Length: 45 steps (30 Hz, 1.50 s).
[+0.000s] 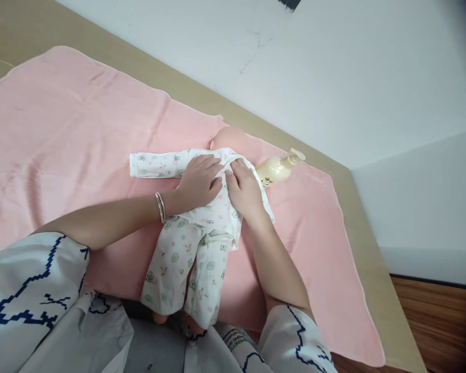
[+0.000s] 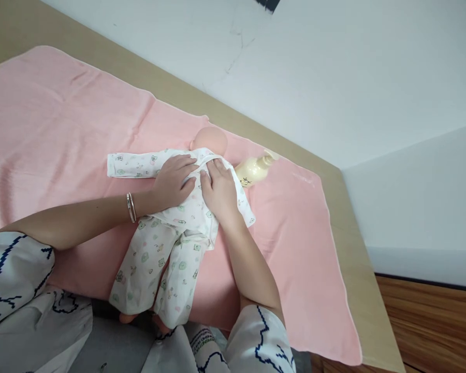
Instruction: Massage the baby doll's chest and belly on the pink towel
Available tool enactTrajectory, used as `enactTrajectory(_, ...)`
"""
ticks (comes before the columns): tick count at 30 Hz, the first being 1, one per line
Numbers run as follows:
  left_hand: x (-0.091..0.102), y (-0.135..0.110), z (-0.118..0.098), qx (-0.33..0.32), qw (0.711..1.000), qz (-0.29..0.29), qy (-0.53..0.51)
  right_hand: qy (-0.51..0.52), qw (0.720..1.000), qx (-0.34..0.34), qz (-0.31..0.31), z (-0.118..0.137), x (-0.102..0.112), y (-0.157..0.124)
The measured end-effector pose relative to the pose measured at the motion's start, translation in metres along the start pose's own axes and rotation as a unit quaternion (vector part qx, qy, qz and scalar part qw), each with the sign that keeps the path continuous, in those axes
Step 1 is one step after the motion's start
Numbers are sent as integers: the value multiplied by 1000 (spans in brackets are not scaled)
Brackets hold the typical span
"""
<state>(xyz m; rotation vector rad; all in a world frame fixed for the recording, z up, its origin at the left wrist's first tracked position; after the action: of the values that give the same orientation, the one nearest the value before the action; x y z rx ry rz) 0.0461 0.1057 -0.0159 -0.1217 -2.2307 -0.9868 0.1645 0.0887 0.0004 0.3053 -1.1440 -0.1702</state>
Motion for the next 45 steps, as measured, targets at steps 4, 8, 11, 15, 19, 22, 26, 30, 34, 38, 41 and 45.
enactTrajectory(4,-4,-2,13,67,998,-8,5,5,999,-19,-35,3,13,-9)
enactTrajectory(8,-7,-2,18,79,997,-13,-2,-1,994,7,-107,9,24,-14)
enactTrajectory(11,-9,-4,21,79,997,-15,-10,-10,998,31,-58,9,7,-11)
enactTrajectory(15,-9,-5,23,79,997,-17,-19,1,999,41,-30,4,-4,-10)
enactTrajectory(19,-10,-4,22,77,997,-16,-20,31,990,65,-123,4,9,-13)
enactTrajectory(22,-9,-4,22,82,996,-22,-19,28,996,54,-63,1,-5,-11)
enactTrajectory(26,-7,-3,20,79,996,-23,-23,25,997,41,-58,0,-5,-12)
enactTrajectory(30,-5,-3,19,77,996,-24,-28,27,985,69,-158,5,13,-16)
enactTrajectory(34,-7,-3,19,80,996,-18,-29,42,993,65,-87,1,-10,-12)
enactTrajectory(38,-6,-2,18,82,996,-14,-29,60,996,41,-60,-3,-21,-11)
enactTrajectory(41,-4,-1,16,77,997,-13,-30,73,994,37,-70,-1,-18,-11)
enactTrajectory(45,-1,-1,14,72,997,-10,-28,85,993,29,-78,-1,-16,-13)
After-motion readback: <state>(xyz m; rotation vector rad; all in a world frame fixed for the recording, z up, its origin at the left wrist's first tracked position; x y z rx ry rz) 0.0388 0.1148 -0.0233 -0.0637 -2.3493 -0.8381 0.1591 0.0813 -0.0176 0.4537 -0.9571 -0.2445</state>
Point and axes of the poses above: each hand's wrist, its own y-axis towards the middle knuckle, its own x-axis out of the back of the hand, z = x × y, the point moved 8 cm from there along y, towards the middle knuckle, and after that the axes turned 6 degrees about -z, right-handed, at the moved point
